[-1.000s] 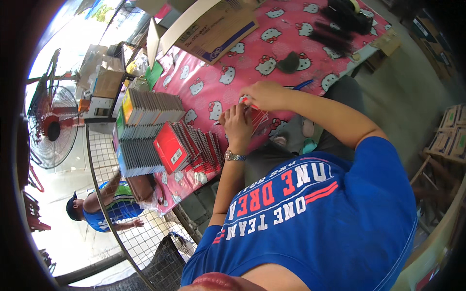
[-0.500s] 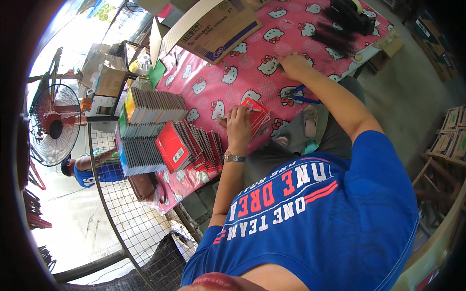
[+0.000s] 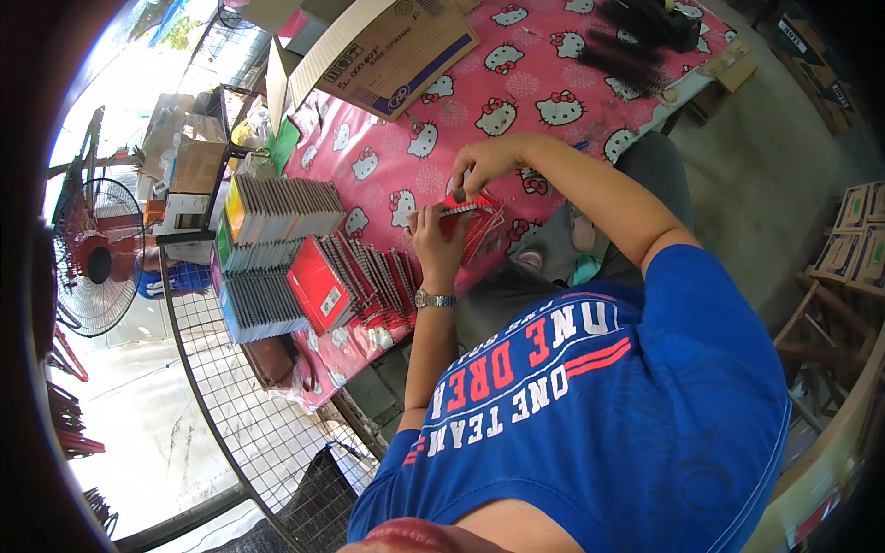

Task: The person organizes red and gray notebooks by hand on a table, flipping through the pages of a red notebook and then stacking them into neat piles.

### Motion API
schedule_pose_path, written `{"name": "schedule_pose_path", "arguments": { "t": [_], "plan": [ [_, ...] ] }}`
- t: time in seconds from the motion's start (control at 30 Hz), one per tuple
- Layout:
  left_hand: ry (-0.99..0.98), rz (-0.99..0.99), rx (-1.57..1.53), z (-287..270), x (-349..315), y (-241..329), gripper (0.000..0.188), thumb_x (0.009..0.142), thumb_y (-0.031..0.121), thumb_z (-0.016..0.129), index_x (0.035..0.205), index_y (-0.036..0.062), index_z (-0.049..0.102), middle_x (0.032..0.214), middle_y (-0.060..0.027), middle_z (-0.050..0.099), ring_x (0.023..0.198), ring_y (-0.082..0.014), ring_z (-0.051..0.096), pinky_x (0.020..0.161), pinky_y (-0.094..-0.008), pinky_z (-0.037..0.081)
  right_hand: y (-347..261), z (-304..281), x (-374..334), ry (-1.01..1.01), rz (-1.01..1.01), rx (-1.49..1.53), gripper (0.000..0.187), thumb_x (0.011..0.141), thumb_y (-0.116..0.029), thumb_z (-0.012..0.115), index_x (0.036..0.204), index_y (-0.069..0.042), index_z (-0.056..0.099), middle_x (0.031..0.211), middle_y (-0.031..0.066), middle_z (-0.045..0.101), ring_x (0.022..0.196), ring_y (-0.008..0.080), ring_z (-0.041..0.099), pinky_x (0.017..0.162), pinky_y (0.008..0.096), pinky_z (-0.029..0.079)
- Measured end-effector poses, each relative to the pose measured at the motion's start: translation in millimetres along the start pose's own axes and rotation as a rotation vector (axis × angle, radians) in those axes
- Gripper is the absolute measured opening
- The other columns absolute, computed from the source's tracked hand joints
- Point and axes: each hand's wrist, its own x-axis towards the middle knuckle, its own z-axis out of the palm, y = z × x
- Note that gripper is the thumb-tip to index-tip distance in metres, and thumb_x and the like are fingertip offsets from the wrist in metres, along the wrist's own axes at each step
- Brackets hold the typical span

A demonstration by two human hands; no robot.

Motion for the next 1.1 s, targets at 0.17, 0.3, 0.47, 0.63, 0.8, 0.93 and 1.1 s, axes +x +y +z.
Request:
{"name": "schedule_pose_path", "arguments": {
  "t": [0.17, 0.3, 0.47, 0.63, 0.8, 0.93, 1.1],
  "plan": [
    [-0.024, -0.010, -0.010, -3, 6, 4, 0.042, 0.075, 0.034, 0.077, 0.105, 0.0118, 0.058, 0.104, -0.0077, 0.060, 0.107, -0.0301, 0.052, 0.092, -0.0480, 0.035, -5, 8, -7, 0.007, -0.220, 0.404, 0.036, 0.074, -0.015, 0.070, 0.106, 0.002, 0.069, 0.104, 0.0077, 0.068, 0.098, 0.0117, 0.060, 0.088, 0.0280, 0.046],
    [0.008, -0.016, 0.011, -4, -1, -4, 0.042, 0.074, 0.033, 0.077, 0.103, 0.0115, 0.058, 0.103, -0.0081, 0.060, 0.106, -0.0303, 0.053, 0.092, -0.0475, 0.036, -22, 13, -12, -0.119, -0.399, 0.811, 0.035, 0.075, -0.016, 0.070, 0.106, 0.000, 0.069, 0.112, 0.0108, 0.066, 0.104, 0.0155, 0.059, 0.091, 0.0301, 0.045],
    [0.074, -0.039, -0.157, -12, 0, -1, 0.040, 0.069, 0.023, 0.082, 0.099, 0.0073, 0.059, 0.104, -0.0120, 0.057, 0.103, -0.0331, 0.052, 0.091, -0.0445, 0.041, -9, 8, 2, -0.086, -0.160, 0.371, 0.046, 0.070, -0.023, 0.076, 0.110, -0.001, 0.069, 0.121, 0.0125, 0.058, 0.113, 0.0221, 0.054, 0.097, 0.0331, 0.041],
    [0.108, -0.060, -0.164, -16, 6, -14, 0.037, 0.070, 0.017, 0.082, 0.098, 0.0059, 0.060, 0.103, -0.0128, 0.056, 0.101, -0.0322, 0.053, 0.087, -0.0428, 0.045, 1, 1, 28, -0.044, -0.084, 0.071, 0.043, 0.072, -0.020, 0.075, 0.111, -0.003, 0.069, 0.120, 0.0104, 0.058, 0.110, 0.0207, 0.056, 0.095, 0.0325, 0.044],
    [0.021, -0.125, -0.276, -14, 8, -19, 0.036, 0.072, 0.015, 0.081, 0.099, 0.0039, 0.060, 0.098, -0.0115, 0.056, 0.091, -0.0293, 0.057, 0.079, -0.0405, 0.047, -9, -2, 29, -0.093, -0.032, 0.182, 0.045, 0.074, -0.022, 0.076, 0.115, -0.006, 0.068, 0.117, 0.0060, 0.059, 0.115, 0.0202, 0.053, 0.097, 0.0327, 0.043],
    [-0.024, -0.237, -0.325, -16, 7, -14, 0.032, 0.075, 0.014, 0.079, 0.099, 0.0032, 0.061, 0.095, -0.0114, 0.056, 0.087, -0.0278, 0.058, 0.072, -0.0371, 0.049, -4, -9, 15, 0.289, -0.276, 0.211, 0.049, 0.074, -0.033, 0.077, 0.117, -0.011, 0.068, 0.124, 0.0088, 0.057, 0.120, 0.0229, 0.050, 0.100, 0.0339, 0.042],
    [0.055, -0.221, -0.366, -10, 2, -12, 0.023, 0.082, 0.009, 0.073, 0.100, 0.0024, 0.060, 0.096, -0.0116, 0.056, 0.085, -0.0271, 0.058, 0.068, -0.0357, 0.048, 4, -6, -5, 0.694, 0.325, -0.894, 0.040, 0.081, -0.042, 0.070, 0.114, -0.019, 0.070, 0.133, 0.0110, 0.052, 0.124, 0.0288, 0.047, 0.108, 0.0534, 0.030]
  ]
}}
